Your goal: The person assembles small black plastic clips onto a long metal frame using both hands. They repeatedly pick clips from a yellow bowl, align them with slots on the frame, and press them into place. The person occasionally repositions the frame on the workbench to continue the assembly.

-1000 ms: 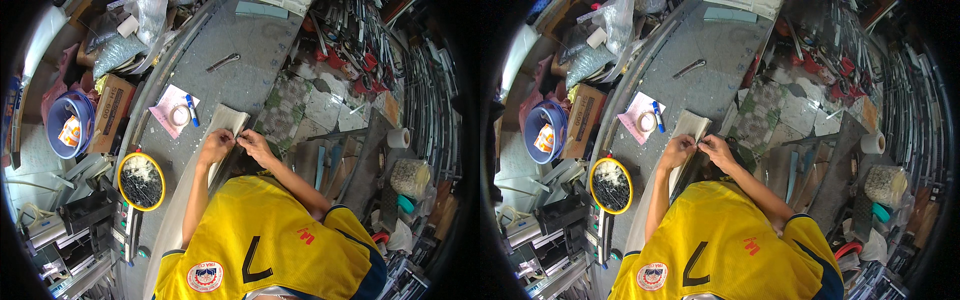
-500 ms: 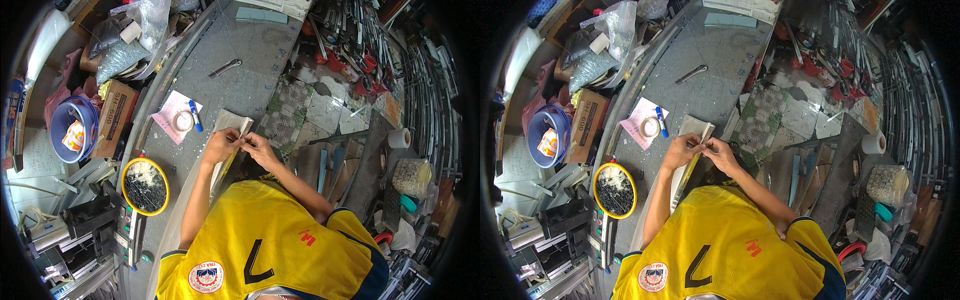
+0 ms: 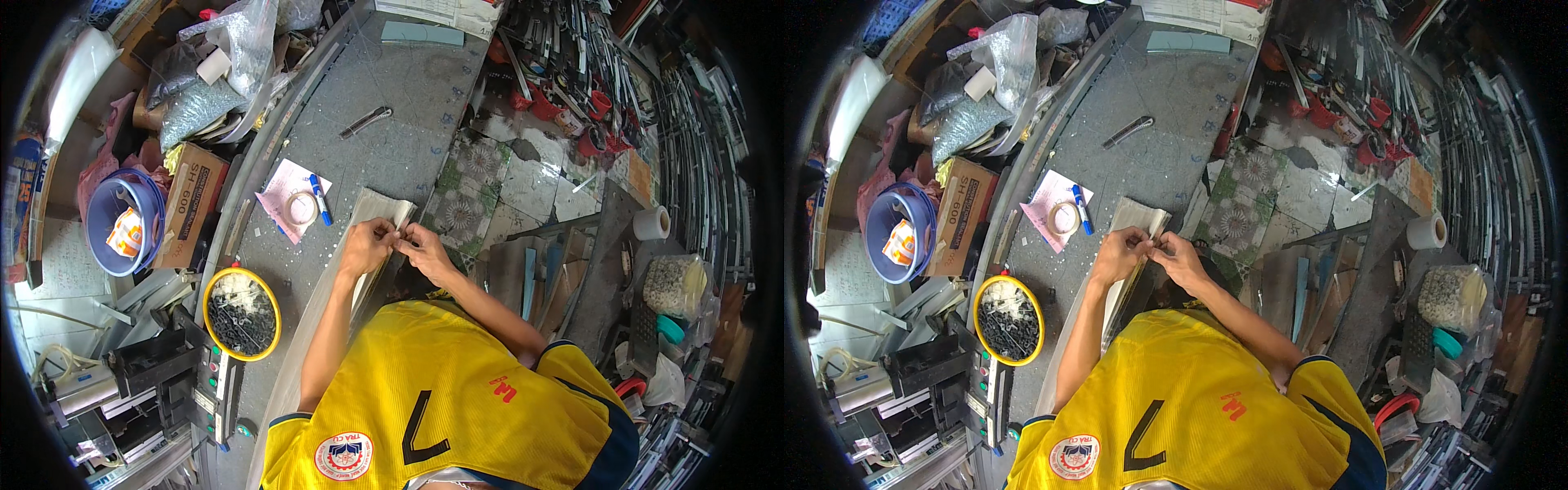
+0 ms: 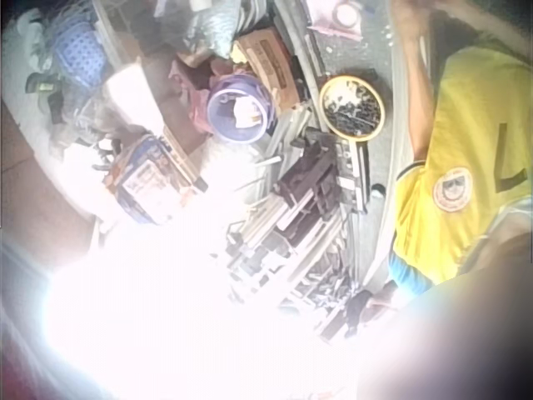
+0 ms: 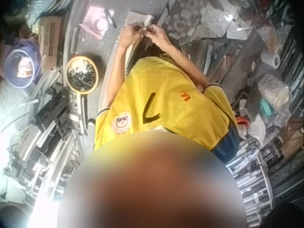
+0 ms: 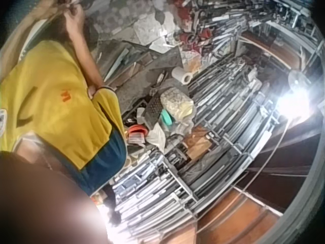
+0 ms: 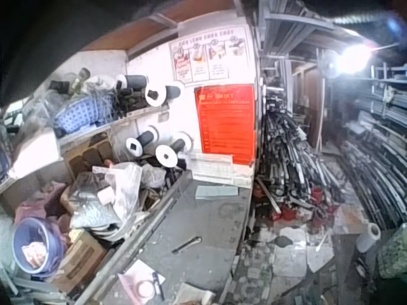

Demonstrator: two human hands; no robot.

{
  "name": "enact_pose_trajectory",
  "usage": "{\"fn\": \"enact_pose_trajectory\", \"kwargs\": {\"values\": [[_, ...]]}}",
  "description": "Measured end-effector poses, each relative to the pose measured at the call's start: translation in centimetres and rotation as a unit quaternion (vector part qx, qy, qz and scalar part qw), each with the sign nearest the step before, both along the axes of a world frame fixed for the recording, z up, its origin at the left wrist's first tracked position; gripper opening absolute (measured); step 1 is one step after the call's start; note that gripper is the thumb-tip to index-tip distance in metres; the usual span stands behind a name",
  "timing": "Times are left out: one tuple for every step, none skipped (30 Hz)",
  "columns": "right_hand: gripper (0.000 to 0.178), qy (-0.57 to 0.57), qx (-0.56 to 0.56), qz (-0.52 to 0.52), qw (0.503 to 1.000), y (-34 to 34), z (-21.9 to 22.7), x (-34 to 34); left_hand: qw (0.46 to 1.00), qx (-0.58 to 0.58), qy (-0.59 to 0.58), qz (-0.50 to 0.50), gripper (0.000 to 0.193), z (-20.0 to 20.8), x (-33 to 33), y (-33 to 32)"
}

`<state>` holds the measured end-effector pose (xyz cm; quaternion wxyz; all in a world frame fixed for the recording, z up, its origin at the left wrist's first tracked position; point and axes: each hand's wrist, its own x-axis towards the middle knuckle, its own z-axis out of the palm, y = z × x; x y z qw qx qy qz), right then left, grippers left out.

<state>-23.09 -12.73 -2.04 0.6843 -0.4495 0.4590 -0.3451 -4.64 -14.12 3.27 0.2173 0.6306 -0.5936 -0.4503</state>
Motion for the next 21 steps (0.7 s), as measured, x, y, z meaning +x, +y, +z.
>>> {"fn": "enact_pose_trajectory", "kwargs": {"values": [[0.013,-0.015,-0.001,-0.002,1.0,0.0,-0.4,0.0,1.0,-0.001,0.014,0.01,0.018,-0.1,0.0,0.1],[0.015,-0.01,0.012,-0.005,1.0,-0.1,-0.8,0.0,0.999,-0.002,0.028,0.02,0.018,-0.3,0.0,0.2],[0.016,-0.012,0.024,-0.005,1.0,-0.2,-1.2,-0.1,0.999,0.005,0.039,0.031,0.017,-0.6,0.0,0.4],[0.018,0.002,0.05,-0.009,0.999,-0.2,-1.6,-0.2,0.998,-0.001,0.047,0.038,0.017,-0.9,0.1,0.7],[0.018,-0.011,0.038,-0.004,0.999,-0.2,-2.0,-0.2,0.998,0.0,0.052,0.046,0.016,-1.3,0.1,0.8],[0.019,-0.008,0.039,-0.002,0.999,-0.3,-2.3,-0.3,0.997,0.0,0.058,0.055,0.016,-1.7,0.0,1.0],[0.019,-0.005,0.04,0.002,0.999,-0.4,-2.6,-0.4,0.995,-0.002,0.068,0.066,0.016,-2.2,-0.1,1.1],[0.019,0.041,0.006,0.016,0.999,-0.5,-2.9,-0.5,0.994,-0.005,0.078,0.078,0.016,-2.8,-0.2,1.2],[0.02,0.086,-0.028,0.031,0.995,-0.7,-3.0,-0.6,0.991,-0.011,0.093,0.09,0.015,-3.4,-0.2,1.3],[0.02,0.13,-0.063,0.044,0.989,-0.9,-3.1,-0.9,0.989,-0.041,0.081,0.118,0.015,-4.0,0.0,1.4],[0.021,0.148,-0.08,0.051,0.984,-1.1,-3.2,-1.2,0.984,-0.074,0.072,0.144,0.016,-4.6,0.5,1.6],[0.023,0.165,-0.097,0.055,0.98,-1.2,-3.1,-1.6,0.978,-0.106,0.063,0.169,0.016,-5.2,1.0,1.6],[0.025,0.176,-0.101,0.06,0.977,-1.4,-3.0,-2.1,0.969,-0.148,0.023,0.197,0.016,-5.8,1.8,1.5],[0.028,0.294,-0.069,0.127,0.945,-1.9,-2.8,-3.1,0.956,-0.189,-0.017,0.223,0.018,-6.3,2.9,1.4],[0.028,0.294,-0.085,0.14,0.942,-2.2,-2.5,-3.9,0.941,-0.221,-0.057,0.251,0.019,-6.8,3.8,1.6],[0.027,0.304,-0.087,0.155,0.936,-2.4,-2.2,-4.6,0.944,-0.216,-0.077,0.237,0.019,-7.2,4.8,1.8],[0.027,0.318,-0.079,0.169,0.93,-2.6,-1.8,-5.1,0.947,-0.206,-0.098,0.225,0.019,-7.6,5.7,1.9],[0.022,0.322,-0.103,0.175,0.925,-2.9,-1.3,-5.6,0.951,-0.184,-0.121,0.215,0.019,-7.9,6.5,2.0],[0.021,0.342,-0.147,0.178,0.911,-3.3,-0.9,-5.9,0.956,-0.179,-0.107,0.207,0.019,-8.2,7.2,2.0],[0.02,0.351,-0.194,0.177,0.899,-3.7,-0.3,-6.2,0.962,-0.162,-0.094,0.199,0.019,-8.5,7.8,1.8],[0.019,0.365,-0.228,0.177,0.885,-4.1,0.2,-6.4,0.967,-0.15,-0.082,0.19,0.019,-8.7,8.4,1.7]]}}
